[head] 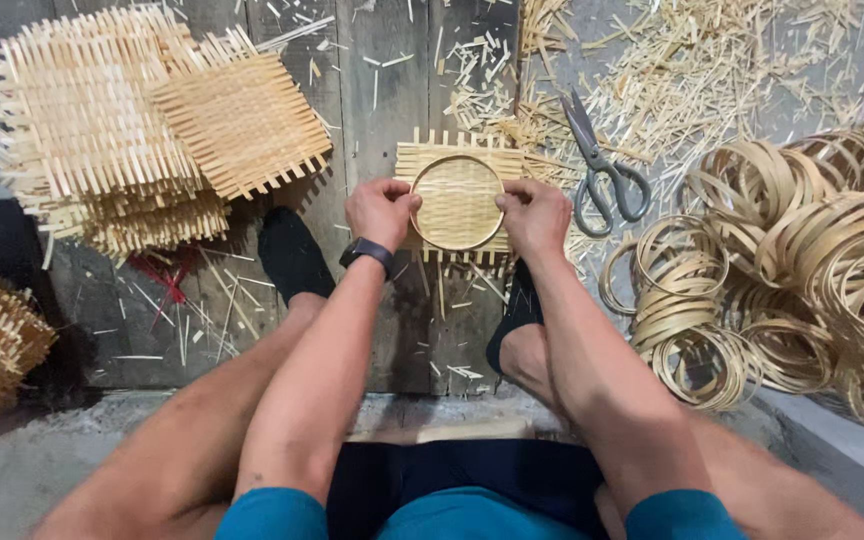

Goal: The person sits on the floor and repeatedly places a circular bamboo mold on square woven bamboo mats, then uses shears to trim the excess bamboo strips around the mold. The trimmed mats are set aside, and the process is repeated with new mats.

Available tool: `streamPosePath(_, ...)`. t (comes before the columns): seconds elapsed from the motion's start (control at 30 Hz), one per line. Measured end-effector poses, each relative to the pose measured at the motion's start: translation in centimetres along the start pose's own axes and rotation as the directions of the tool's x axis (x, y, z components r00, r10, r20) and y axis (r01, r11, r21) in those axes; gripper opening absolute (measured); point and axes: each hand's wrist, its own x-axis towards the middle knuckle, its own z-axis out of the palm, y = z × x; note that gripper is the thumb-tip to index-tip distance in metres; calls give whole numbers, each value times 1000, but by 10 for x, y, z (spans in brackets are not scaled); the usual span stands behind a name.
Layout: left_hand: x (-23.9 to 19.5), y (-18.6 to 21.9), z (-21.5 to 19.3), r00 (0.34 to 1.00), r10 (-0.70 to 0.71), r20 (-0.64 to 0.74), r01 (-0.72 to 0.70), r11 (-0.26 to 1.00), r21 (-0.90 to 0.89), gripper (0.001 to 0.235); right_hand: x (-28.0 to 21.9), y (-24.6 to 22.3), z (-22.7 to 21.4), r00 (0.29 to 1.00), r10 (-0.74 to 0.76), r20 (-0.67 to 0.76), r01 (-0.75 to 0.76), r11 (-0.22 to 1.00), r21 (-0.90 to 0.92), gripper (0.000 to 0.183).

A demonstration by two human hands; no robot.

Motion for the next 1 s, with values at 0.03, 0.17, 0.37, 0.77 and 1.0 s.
streamPosePath(0.03,1,0,2,1000,-3,-22,4,1000,19,20,1,-2,0,1000,-16,-12,16,1000,-19,21)
streamPosePath(0.17,0,-7,9,997,15,-72,-13,999,34,20,-1,-12,-2,1000,-15,-17,14,998,-56,19)
streamPosePath(0.37,17,-29,18,997,-78,4,78,987,-139,23,0,-9,-1,998,-4,-57,4,1000,2,17)
streamPosePath(0.77,23,1,-11,978,-105,182,100,994,38,16,8,7,7,1000,-9,13,9,999,48,18)
streamPosePath(1.0,15,4,-6,998,48,50,-50,998,36,18,30,21,2,990,11,140,-22,997,78,16)
